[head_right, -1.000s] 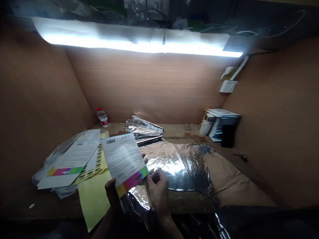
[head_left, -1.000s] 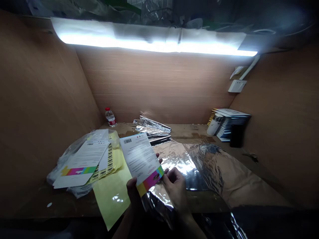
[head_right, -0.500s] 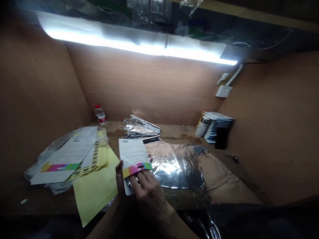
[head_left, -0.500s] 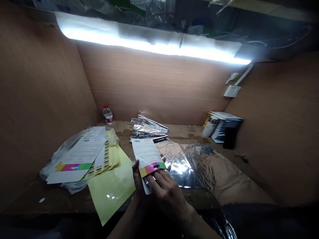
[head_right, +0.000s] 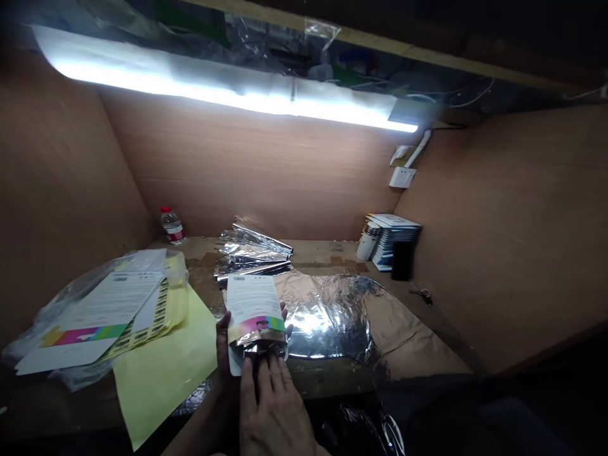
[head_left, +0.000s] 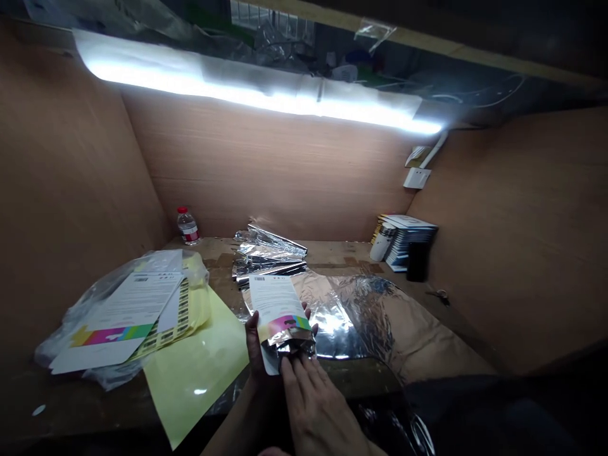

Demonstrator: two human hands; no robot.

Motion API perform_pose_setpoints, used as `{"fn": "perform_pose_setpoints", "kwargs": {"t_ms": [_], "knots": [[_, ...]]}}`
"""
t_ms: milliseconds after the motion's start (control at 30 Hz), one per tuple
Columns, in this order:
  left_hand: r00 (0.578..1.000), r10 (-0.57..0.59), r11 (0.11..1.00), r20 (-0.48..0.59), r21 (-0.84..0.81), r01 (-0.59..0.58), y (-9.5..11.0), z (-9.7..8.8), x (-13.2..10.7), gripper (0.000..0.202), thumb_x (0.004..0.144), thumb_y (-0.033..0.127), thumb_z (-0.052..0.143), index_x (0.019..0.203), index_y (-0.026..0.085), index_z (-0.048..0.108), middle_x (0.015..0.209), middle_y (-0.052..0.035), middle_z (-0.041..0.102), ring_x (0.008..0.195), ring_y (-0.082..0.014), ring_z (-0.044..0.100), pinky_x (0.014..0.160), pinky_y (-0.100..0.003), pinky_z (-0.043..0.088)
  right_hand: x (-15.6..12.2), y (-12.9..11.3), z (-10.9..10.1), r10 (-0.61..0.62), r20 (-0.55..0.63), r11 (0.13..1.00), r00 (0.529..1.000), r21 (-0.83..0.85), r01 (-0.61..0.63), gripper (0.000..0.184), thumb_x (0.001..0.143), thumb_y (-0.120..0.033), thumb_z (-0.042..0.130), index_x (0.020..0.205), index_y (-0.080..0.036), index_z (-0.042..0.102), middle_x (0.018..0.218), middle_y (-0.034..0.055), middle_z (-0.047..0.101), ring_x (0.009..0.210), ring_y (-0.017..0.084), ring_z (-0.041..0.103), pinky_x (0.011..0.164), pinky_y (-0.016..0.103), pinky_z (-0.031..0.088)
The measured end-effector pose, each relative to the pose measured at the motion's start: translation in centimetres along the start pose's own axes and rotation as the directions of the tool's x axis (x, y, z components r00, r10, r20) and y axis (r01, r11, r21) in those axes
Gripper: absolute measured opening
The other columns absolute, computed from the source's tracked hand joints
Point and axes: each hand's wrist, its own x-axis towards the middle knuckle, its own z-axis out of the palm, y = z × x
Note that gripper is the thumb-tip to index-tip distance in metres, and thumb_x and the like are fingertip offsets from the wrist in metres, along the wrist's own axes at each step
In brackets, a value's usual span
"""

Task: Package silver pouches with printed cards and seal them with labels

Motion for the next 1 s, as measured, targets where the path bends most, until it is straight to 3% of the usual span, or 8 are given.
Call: {"fn": "perform_pose_setpoints", "kwargs": {"t_ms": [200, 367, 433, 500, 567, 633, 900, 1000], "knots": [[0.994, -0.105, 0.985, -0.034, 0.134, 0.109, -2.6, -1.1, 0.0, 0.075, 0.089, 0.059, 0.050, 0.146, 0.010, 0.054, 0.135, -0.0192, 0.068, 0.129, -0.0407, 0.061, 0.116, -0.057, 0.041, 2.5, 0.1, -0.7, 0.237, 0.192, 0.970, 0.952, 0.002, -0.242, 0.081, 0.087, -0.080, 0.055, 0.123, -0.010, 0.071, 0.120, 0.0256, 0.071, 0.112, 0.044, 0.066, 0.101, 0.059, 0.051], [0.908, 0.081, 0.849, -0.411, 0.505, 0.153, -2.9, -0.9, -1.3, 0.071, 0.087, 0.055, 0.057, 0.142, 0.010, 0.056, 0.135, -0.0201, 0.067, 0.120, -0.0403, 0.067, 0.106, -0.055, 0.051, 1.9, 1.9, -0.1, 0.280, 0.397, 0.953, 0.874, -0.003, -0.303, 0.068, 0.093, -0.075, 0.052, 0.107, -0.013, 0.076, 0.102, 0.0200, 0.074, 0.102, 0.039, 0.069, 0.096, 0.057, 0.052], [0.819, 0.423, 0.510, -0.387, 0.849, 0.138, -1.6, -0.5, -1.3, 0.072, 0.088, 0.046, 0.063, 0.152, 0.018, 0.044, 0.147, -0.0167, 0.059, 0.123, -0.0363, 0.066, 0.106, -0.054, 0.052, 0.5, 1.9, 0.8, 0.299, 0.389, 0.947, 0.871, -0.006, -0.322, 0.064, 0.094, -0.071, 0.056, 0.115, -0.013, 0.074, 0.106, 0.0200, 0.074, 0.106, 0.039, 0.068, 0.103, 0.059, 0.047], [0.813, 0.576, -0.103, -0.084, 0.979, 0.174, -0.3, -0.3, -0.4, 0.071, 0.093, 0.044, 0.059, 0.158, 0.022, 0.037, 0.157, -0.0155, 0.048, 0.136, -0.0340, 0.056, 0.113, -0.054, 0.046, -0.8, 1.1, 1.9, 0.315, 0.380, 0.940, 0.870, 0.001, -0.341, 0.062, 0.093, -0.067, 0.060, 0.121, -0.012, 0.071, 0.114, 0.0211, 0.072, 0.113, 0.040, 0.065, 0.108, 0.061, 0.042], [0.941, 0.330, -0.622, 0.073, 0.767, 0.159, 0.2, -0.6, 1.4, 0.062, 0.101, 0.044, 0.045, 0.157, 0.020, 0.040, 0.162, -0.0153, 0.042, 0.149, -0.0333, 0.041, 0.120, -0.055, 0.036, -1.6, 0.1, 2.7, 0.337, 0.374, 0.929, 0.864, 0.019, -0.371, 0.062, 0.091, -0.063, 0.066, 0.128, -0.013, 0.068, 0.123, 0.0215, 0.069, 0.120, 0.041, 0.061, 0.111, 0.062, 0.040], [0.997, 0.073, -0.820, -0.032, 0.567, 0.079, -0.3, -1.4, 3.2, 0.058, 0.103, 0.044, 0.039, 0.154, 0.018, 0.047, 0.163, -0.0147, 0.041, 0.154, -0.0360, 0.031, 0.123, -0.060, 0.028, -2.2, -1.0, 3.0, 0.364, 0.354, 0.918, 0.861, 0.022, -0.397, 0.068, 0.088, -0.059, 0.072, 0.137, -0.013, 0.061, 0.131, 0.0221, 0.065, 0.126, 0.042, 0.058, 0.113, 0.061, 0.039], [0.998, -0.062, -0.929, -0.009, 0.365, -0.054, -2.4, -3.2, 3.2, 0.065, 0.105, 0.053, 0.035, 0.161, 0.021, 0.035, 0.171, -0.0090, 0.023, 0.160, -0.0336, 0.009, 0.128, -0.058, 0.007, -7.2, -0.1, -1.8, 0.120, -0.015, 0.963, 0.993, 0.246, -0.113, 0.048, 0.098, -0.047, 0.060, 0.128, -0.010, 0.062, 0.118, 0.0161, 0.072, 0.120, 0.030, 0.063, 0.116, 0.043, 0.043], [0.997, -0.076, -0.922, 0.019, 0.379, -0.078, -2.3, -3.5, 3.5, 0.065, 0.104, 0.052, 0.039, 0.161, 0.022, 0.037, 0.171, -0.0091, 0.025, 0.160, -0.0328, 0.011, 0.129, -0.057, 0.008, -7.7, 3.2, -2.2, 0.122, 0.052, 0.984, 0.991, 0.125, -0.128, 0.063, 0.094, -0.040, 0.066, 0.146, -0.007, 0.051, 0.144, 0.0211, 0.058, 0.139, 0.035, 0.049, 0.119, 0.050, 0.040]]}}
